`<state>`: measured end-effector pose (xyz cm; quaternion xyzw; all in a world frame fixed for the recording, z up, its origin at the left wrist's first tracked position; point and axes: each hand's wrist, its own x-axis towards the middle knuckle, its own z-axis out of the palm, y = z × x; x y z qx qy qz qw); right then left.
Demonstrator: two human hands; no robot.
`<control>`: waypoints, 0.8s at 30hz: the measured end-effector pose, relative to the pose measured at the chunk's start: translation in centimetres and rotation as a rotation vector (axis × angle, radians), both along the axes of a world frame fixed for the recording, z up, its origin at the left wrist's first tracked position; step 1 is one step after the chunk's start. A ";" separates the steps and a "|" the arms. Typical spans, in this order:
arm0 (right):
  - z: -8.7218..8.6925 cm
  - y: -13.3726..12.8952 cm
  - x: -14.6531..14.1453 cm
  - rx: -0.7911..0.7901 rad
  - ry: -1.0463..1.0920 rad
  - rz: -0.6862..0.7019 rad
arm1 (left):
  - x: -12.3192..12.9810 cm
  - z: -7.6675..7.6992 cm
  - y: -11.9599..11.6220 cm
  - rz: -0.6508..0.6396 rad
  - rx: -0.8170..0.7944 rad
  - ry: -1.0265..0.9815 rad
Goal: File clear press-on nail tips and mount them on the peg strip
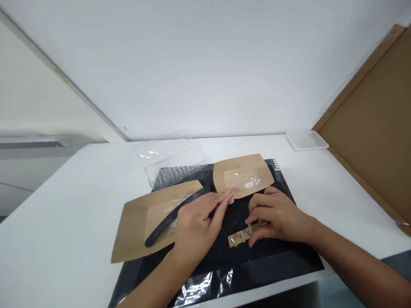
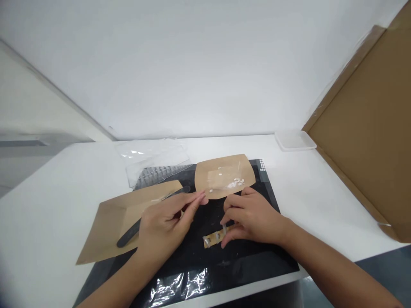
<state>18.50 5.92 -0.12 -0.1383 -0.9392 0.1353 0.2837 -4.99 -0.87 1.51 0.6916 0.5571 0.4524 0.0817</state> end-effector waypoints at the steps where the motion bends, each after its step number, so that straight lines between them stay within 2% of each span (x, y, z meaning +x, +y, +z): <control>1: 0.0 0.0 0.0 -0.008 -0.018 -0.006 | 0.0 0.1 0.0 0.017 0.003 -0.003; 8: 0.5 -0.2 0.2 -0.078 -0.090 0.011 | 0.3 0.3 0.1 0.041 0.008 -0.014; 24: 0.1 -0.2 0.1 -0.095 -0.146 0.017 | 0.8 -1.0 -0.6 0.094 -0.181 -0.087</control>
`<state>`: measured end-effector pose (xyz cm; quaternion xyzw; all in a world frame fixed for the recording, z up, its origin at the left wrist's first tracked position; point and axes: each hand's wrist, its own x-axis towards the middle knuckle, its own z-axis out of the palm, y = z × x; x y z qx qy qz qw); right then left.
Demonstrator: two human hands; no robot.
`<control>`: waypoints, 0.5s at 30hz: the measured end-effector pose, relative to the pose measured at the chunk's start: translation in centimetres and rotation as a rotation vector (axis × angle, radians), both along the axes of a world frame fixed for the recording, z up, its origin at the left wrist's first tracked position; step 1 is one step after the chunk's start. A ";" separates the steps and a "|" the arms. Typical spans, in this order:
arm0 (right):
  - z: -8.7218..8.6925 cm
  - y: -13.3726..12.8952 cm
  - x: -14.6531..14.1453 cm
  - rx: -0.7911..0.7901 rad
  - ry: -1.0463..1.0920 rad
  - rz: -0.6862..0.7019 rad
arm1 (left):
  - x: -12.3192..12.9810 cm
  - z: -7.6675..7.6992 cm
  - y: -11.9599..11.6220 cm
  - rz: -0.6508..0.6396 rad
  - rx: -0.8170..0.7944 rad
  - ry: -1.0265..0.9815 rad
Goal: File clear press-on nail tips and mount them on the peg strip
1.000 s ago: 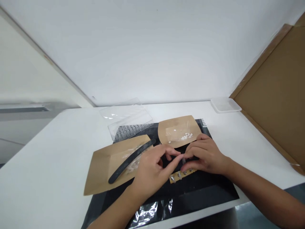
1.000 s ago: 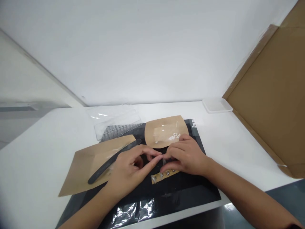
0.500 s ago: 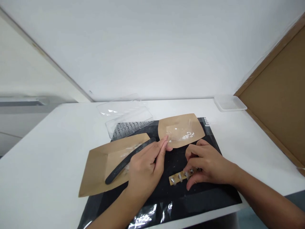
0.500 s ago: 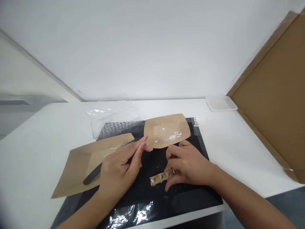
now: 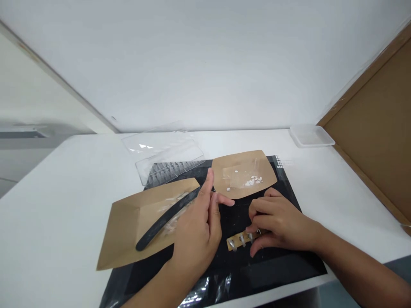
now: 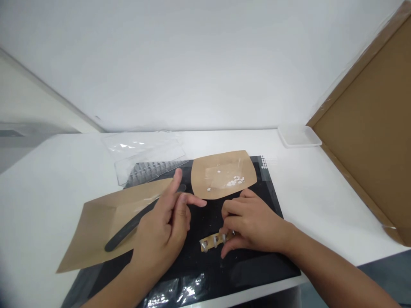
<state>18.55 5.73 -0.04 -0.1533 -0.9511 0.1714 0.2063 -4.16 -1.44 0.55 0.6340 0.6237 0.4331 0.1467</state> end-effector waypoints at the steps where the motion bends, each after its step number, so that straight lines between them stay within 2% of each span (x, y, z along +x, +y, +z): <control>1: -0.1 0.0 0.0 0.002 -0.006 0.003 | 0.1 0.0 -0.1 0.007 -0.018 -0.027; 8: 0.0 -0.1 -0.2 0.044 -0.017 0.027 | 0.4 0.6 -0.2 0.031 -0.045 -0.048; 15: 0.0 0.0 -0.1 0.065 -0.050 0.021 | 0.4 0.1 -0.2 0.009 -0.027 -0.133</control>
